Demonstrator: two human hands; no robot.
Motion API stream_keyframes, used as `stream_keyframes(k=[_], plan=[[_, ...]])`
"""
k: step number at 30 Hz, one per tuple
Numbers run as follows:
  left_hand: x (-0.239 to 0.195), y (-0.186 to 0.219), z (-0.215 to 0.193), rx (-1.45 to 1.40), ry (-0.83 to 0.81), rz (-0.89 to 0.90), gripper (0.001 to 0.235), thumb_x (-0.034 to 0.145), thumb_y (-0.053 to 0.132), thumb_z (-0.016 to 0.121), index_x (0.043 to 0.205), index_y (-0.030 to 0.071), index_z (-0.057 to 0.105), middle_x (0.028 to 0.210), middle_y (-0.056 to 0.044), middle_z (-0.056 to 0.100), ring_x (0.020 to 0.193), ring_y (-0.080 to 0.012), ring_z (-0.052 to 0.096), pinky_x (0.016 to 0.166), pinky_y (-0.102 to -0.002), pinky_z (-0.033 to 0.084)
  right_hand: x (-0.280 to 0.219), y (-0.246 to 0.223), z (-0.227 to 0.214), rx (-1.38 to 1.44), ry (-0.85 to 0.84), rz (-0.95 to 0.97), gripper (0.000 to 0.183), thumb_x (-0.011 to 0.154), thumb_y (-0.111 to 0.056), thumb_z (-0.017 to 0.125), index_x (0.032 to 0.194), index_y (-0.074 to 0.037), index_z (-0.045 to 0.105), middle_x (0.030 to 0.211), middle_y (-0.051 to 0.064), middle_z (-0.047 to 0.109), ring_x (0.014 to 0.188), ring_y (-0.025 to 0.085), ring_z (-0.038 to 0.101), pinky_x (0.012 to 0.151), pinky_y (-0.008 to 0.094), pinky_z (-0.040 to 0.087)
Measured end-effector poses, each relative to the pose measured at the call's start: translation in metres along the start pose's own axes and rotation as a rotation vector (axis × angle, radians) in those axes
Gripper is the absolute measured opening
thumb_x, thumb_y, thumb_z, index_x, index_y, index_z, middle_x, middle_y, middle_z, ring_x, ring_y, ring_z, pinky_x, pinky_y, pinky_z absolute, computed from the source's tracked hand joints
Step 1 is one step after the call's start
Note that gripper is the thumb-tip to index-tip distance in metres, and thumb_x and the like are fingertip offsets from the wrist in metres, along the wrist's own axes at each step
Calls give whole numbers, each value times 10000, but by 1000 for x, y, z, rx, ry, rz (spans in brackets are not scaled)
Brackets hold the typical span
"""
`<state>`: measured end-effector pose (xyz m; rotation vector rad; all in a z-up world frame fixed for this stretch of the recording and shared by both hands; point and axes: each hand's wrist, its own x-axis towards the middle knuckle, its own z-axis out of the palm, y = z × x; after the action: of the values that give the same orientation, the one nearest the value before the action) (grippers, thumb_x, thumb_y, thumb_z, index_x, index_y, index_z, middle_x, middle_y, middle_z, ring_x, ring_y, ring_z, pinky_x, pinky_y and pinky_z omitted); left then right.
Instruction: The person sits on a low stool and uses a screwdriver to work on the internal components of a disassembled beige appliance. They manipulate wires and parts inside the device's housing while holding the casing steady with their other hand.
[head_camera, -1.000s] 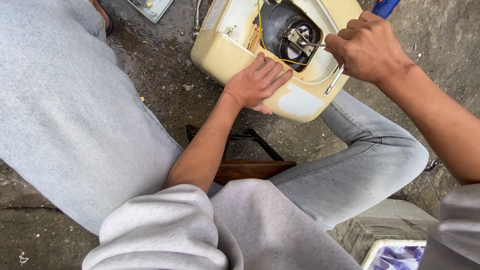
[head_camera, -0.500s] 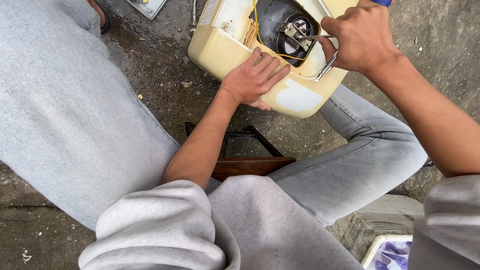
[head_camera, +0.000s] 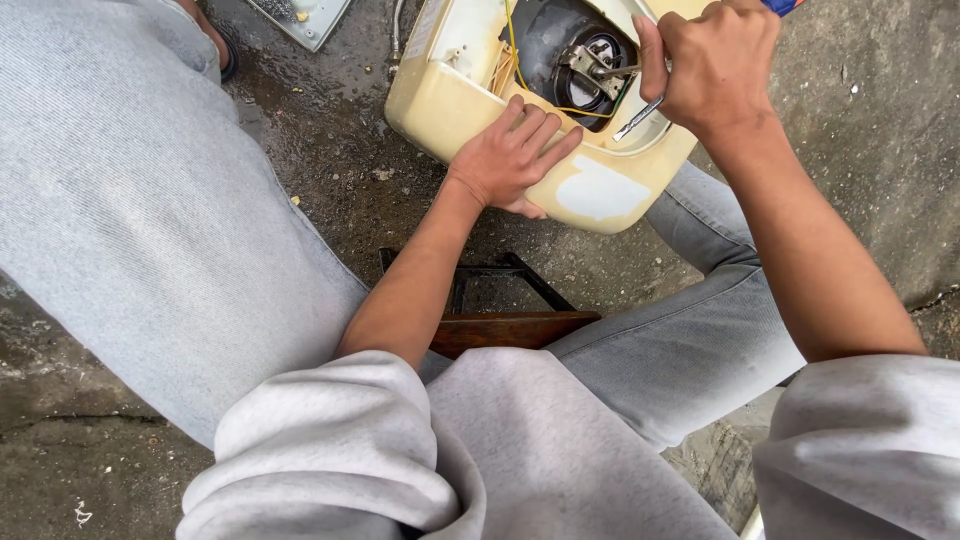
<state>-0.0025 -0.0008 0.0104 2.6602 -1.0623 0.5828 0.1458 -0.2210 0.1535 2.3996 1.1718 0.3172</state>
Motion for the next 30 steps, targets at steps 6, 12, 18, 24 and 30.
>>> stream_keyframes(k=[6,12,18,24,30], plan=[[3,2,2,7,17,-7,1289,693,1074,546,1497,67,503,1224,-156,604,1036,-293,585,977,-534,469,0,-6,-5,-19,76,63,581,1232,-423,598,686,-229,562,601,-14,373,518,206,399,512,350,263],[1,2,-2,31,1,-18,1302,672,1079,540,1497,73,495,1229,-151,603,1041,-282,585,980,-524,469,5,-12,-14,-23,87,63,500,1184,-376,598,710,-218,621,536,25,462,492,216,451,525,336,377],[2,1,-1,25,-6,-24,1298,651,1067,557,1495,82,504,1232,-151,605,1049,-280,587,988,-522,465,6,-20,-20,-22,67,108,515,1174,-342,573,690,-172,613,528,77,498,466,284,492,521,361,410],[5,-4,2,25,-6,-15,1311,623,1061,573,1494,82,513,1237,-141,599,1067,-282,587,986,-532,475,10,-22,-17,-23,68,140,516,1155,-330,576,678,-154,663,506,83,507,423,288,490,545,363,433],[4,-3,4,16,-19,-18,1333,629,1076,547,1512,78,501,1255,-152,602,1089,-294,592,1004,-541,468,9,-24,-15,-17,61,163,518,1140,-310,550,662,-134,640,481,98,484,384,327,467,564,382,453]])
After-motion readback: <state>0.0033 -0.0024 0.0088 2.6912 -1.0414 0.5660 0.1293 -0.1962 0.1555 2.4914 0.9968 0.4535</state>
